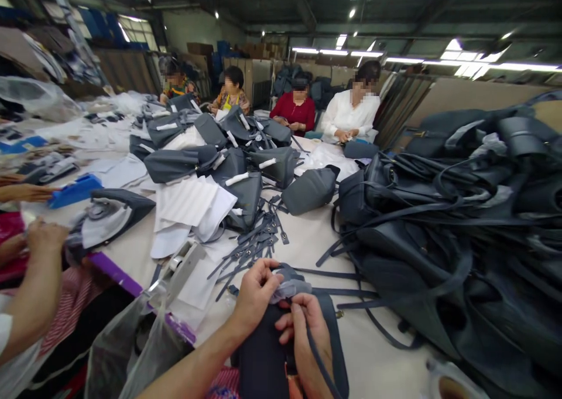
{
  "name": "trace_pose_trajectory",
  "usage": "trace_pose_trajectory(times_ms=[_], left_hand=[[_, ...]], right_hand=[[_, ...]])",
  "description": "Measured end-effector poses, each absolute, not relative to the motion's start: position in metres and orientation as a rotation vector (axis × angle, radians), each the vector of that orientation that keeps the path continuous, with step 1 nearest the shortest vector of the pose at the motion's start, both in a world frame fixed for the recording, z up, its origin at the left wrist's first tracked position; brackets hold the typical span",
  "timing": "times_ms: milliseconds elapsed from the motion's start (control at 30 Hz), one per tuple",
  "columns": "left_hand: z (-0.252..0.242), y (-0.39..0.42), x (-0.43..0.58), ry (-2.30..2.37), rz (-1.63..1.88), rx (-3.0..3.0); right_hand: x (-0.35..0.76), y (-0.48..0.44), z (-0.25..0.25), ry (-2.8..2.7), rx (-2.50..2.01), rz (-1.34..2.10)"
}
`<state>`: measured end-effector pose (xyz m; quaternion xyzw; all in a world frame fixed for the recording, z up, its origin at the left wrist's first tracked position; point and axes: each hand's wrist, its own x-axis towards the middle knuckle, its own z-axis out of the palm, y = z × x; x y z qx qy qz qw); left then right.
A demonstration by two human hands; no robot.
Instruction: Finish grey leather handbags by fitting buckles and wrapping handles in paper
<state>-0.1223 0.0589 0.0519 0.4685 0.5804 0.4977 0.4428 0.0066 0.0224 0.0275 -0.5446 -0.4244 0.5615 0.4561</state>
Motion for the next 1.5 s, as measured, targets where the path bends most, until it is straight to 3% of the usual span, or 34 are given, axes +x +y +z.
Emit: trace_pose_trajectory(times_ms=[200, 333, 467, 567, 933, 1200, 1500], left_hand=[[0.065, 0.077, -0.128, 1.458, 1.024, 1.419], [0.078, 0.064, -0.115, 1.655, 1.218, 1.83], [0.074, 0.029, -0.1, 1.51, 1.218, 2.251], [0.062, 0.003, -0.093, 1.384, 1.286, 2.078], [0.056, -0.007, -0.07, 1.189, 1.33, 0.805], [0.062, -0.006, -0.08, 1.137, 1.055, 0.68], [0.067, -0.006, -0.098, 1.251, 0.816, 0.732]], right_hand=[[0.011, 0.032, 0.028, -1.234, -1.323, 1.392], [0.04, 0.025, 0.044, -1.324, -1.221, 1.642], [0.068, 0.022, 0.051, -0.998, -1.05, 1.934], [0.079, 0.024, 0.049, -0.772, -0.963, 2.028], [0.093, 0.003, 0.061, -0.962, -1.308, 1.899], [0.1, 0.003, 0.061, -1.307, -1.219, 1.849], [0.072, 0.022, 0.058, -1.063, -1.24, 1.788]])
